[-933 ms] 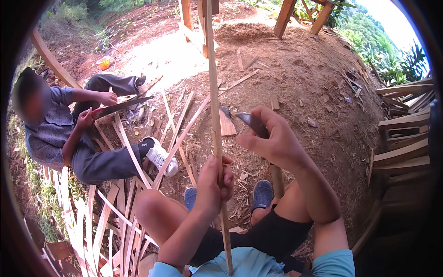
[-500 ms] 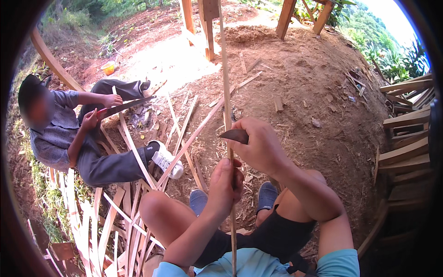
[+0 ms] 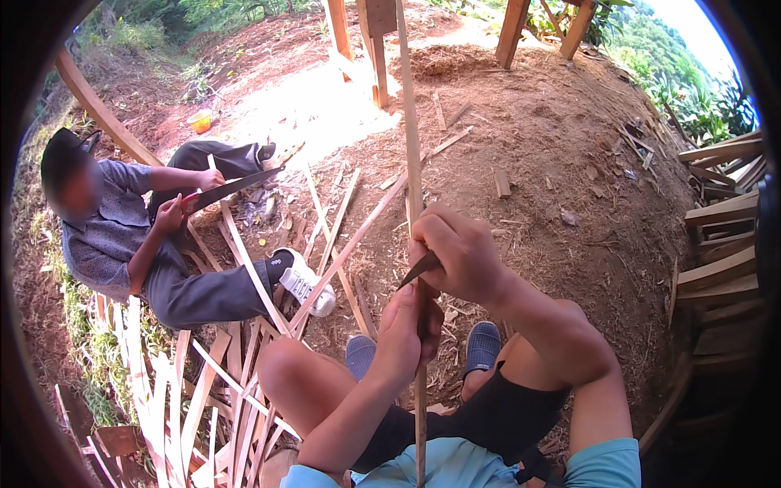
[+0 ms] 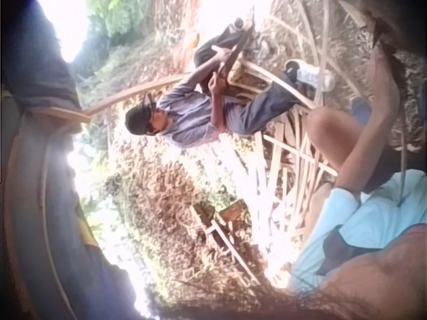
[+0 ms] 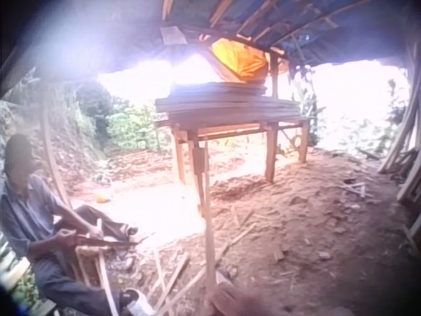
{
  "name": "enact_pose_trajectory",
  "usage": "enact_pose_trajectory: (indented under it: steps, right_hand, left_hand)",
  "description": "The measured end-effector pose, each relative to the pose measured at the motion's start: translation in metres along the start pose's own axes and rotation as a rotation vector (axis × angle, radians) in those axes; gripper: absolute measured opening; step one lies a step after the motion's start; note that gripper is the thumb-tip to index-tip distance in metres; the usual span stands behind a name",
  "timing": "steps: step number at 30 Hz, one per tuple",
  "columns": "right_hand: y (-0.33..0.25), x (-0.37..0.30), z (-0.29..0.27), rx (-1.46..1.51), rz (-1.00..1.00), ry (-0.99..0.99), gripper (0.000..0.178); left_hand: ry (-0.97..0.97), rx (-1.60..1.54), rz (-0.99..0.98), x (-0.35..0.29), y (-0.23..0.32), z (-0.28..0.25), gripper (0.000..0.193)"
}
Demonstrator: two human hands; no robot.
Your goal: The person sits cross-legged and uses a knife to shave thin strips from a long, thin piece of wood held between their legs. They repeatedly scrape the blade along the wood's length to create fine shavings.
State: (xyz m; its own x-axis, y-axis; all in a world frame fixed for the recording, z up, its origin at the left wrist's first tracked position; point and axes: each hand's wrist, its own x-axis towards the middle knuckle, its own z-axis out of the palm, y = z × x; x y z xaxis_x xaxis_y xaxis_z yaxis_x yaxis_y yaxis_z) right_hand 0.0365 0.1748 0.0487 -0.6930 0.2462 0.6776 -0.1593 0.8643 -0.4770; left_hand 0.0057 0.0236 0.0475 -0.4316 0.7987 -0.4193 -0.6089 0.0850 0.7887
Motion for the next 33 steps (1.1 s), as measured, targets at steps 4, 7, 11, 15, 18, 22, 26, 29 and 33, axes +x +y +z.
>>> enact_pose_trajectory:
  steps: [4,7,11,15,18,22,26,29,33]
  right_hand:
    - [0.001,-0.009,0.006,0.34,0.157,0.184,0.013]
    - [-0.029,0.008,-0.004,0.7,0.417,0.386,0.018]
    - [-0.005,0.017,-0.036,0.41,0.604,0.236,0.02]
    - [0.035,0.01,-0.047,-0.066,0.599,-0.192,0.025]
    - [0.039,0.009,-0.047,-0.047,0.703,-0.493,0.036]
    - [0.024,0.009,-0.027,0.116,0.659,-0.663,0.049]
    - [0.017,0.006,-0.029,0.422,0.719,-0.68,0.056]
    - [-0.002,0.006,-0.052,0.323,0.693,-0.7,0.06]
    - [-0.004,0.006,-0.047,0.464,0.7,-0.772,0.068]
  left_hand:
    - [-0.084,-0.149,-0.011,-0.002,0.001,0.002,0.038]
    - [-0.019,-0.213,-0.07,0.001,-0.003,-0.007,0.04]
    - [-0.026,-0.234,-0.104,0.006,-0.006,-0.01,0.04]
    - [0.02,-0.156,-0.083,0.011,-0.006,-0.015,0.042]
    - [0.061,-0.198,-0.111,0.018,-0.005,-0.022,0.046]
    - [0.064,-0.272,-0.21,0.01,-0.005,-0.038,0.047]
    - [0.031,-0.247,-0.24,0.004,-0.003,-0.034,0.044]
    - [0.042,-0.036,-0.093,0.007,-0.01,-0.019,0.044]
    - [0.095,-0.05,-0.065,-0.007,0.006,-0.023,0.041]
